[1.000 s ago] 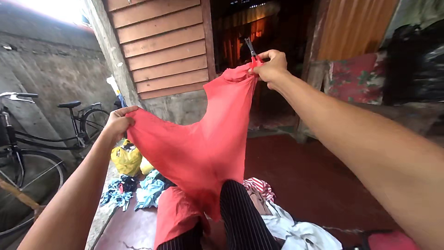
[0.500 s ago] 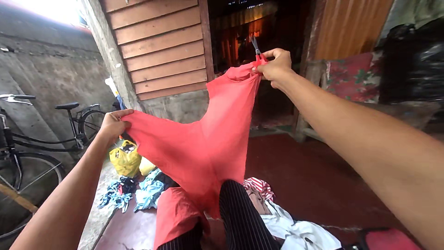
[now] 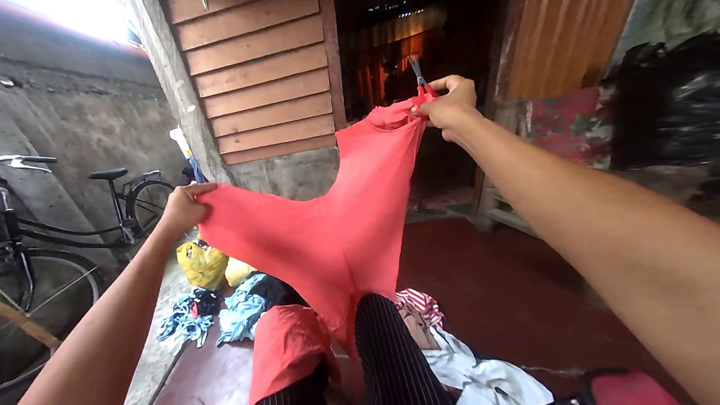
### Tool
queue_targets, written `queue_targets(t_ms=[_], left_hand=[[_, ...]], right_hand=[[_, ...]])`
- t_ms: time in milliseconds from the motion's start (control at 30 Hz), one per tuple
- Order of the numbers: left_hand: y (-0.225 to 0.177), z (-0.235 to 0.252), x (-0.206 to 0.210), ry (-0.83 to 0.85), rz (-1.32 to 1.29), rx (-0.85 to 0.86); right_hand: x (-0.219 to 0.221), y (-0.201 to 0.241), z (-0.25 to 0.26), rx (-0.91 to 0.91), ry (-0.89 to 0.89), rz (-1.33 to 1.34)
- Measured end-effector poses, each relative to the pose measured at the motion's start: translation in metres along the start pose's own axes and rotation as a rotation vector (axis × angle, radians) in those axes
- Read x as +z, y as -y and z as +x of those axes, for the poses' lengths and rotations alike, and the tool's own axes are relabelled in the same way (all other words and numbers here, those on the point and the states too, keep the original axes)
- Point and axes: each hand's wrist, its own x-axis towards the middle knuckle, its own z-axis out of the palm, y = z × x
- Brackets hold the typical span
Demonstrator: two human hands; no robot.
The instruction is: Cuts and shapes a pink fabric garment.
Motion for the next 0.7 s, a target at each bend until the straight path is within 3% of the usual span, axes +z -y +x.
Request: queue_targets(t_ms=[400, 700], left_hand=[[-0.008, -0.002, -0.002, 0.017, 0.106, 0.102], [-0.043, 0.001, -0.011, 0.017, 0.145, 0.114]], right_hand=[[0.000, 0.002, -0.003, -0.010, 0.000, 0.003], [-0.002, 0.003, -0.004, -0.017, 0.002, -0.021]])
